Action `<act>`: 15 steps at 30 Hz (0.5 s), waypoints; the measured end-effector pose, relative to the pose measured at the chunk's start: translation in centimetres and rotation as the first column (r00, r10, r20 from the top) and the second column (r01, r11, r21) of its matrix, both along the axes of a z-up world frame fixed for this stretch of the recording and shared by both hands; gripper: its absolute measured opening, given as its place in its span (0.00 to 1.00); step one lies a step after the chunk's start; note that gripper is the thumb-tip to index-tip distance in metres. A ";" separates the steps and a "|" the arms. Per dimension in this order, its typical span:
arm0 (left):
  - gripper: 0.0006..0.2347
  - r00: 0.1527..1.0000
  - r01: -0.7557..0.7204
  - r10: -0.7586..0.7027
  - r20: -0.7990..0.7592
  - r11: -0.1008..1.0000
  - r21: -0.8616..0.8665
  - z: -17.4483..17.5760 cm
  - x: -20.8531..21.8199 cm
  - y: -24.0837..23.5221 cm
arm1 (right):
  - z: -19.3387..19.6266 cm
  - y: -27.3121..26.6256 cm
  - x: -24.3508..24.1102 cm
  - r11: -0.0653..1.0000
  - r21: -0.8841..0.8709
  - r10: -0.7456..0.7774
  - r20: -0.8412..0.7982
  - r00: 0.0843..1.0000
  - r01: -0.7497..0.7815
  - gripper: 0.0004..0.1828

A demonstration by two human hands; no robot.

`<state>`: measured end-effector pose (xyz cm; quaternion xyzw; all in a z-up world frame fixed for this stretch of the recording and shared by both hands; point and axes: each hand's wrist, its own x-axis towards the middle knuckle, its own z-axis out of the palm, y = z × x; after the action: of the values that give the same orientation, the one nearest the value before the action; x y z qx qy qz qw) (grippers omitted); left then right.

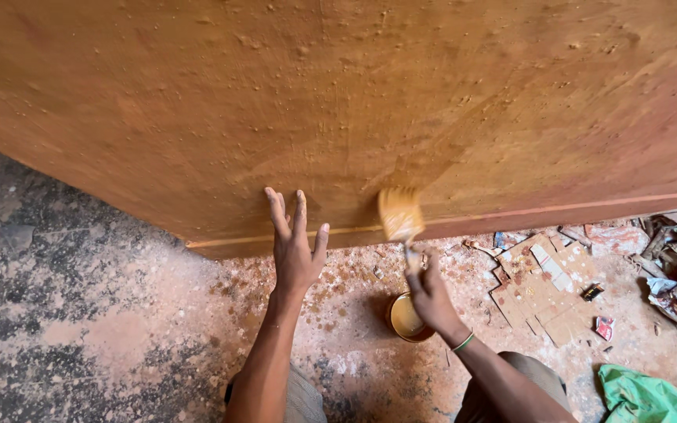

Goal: The person paints a wall with a brush, applying a yellowish-brown liquid to the lower section. They repeatedly dip the brush into a small container on the floor to reload the liquid and continue brushing the wall surface.

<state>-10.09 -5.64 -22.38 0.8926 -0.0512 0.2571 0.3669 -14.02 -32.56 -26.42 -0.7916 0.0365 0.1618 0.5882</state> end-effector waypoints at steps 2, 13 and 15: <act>0.33 1.000 -0.003 0.002 -0.024 1.000 -0.006 0.1 0.0 -0.2 | -1.1 0.4 -0.5 0.991 0.136 0.028 -0.120 0.992 -0.012 0.23; 0.32 1.000 -0.006 0.006 -0.005 1.000 -0.022 -0.1 0.1 -0.6 | 2.1 -4.1 -0.3 0.991 0.074 -0.131 0.353 0.926 0.112 0.24; 0.32 1.000 -0.005 0.005 0.012 0.999 -0.037 -0.6 0.2 -0.8 | 3.0 -5.2 -0.4 0.987 0.106 -0.162 0.510 0.845 0.125 0.25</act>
<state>-9.92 -6.44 -22.95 0.8841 -0.0464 0.2643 0.3826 -14.44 -37.72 -23.39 -0.7802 -0.0693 -0.0996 0.6136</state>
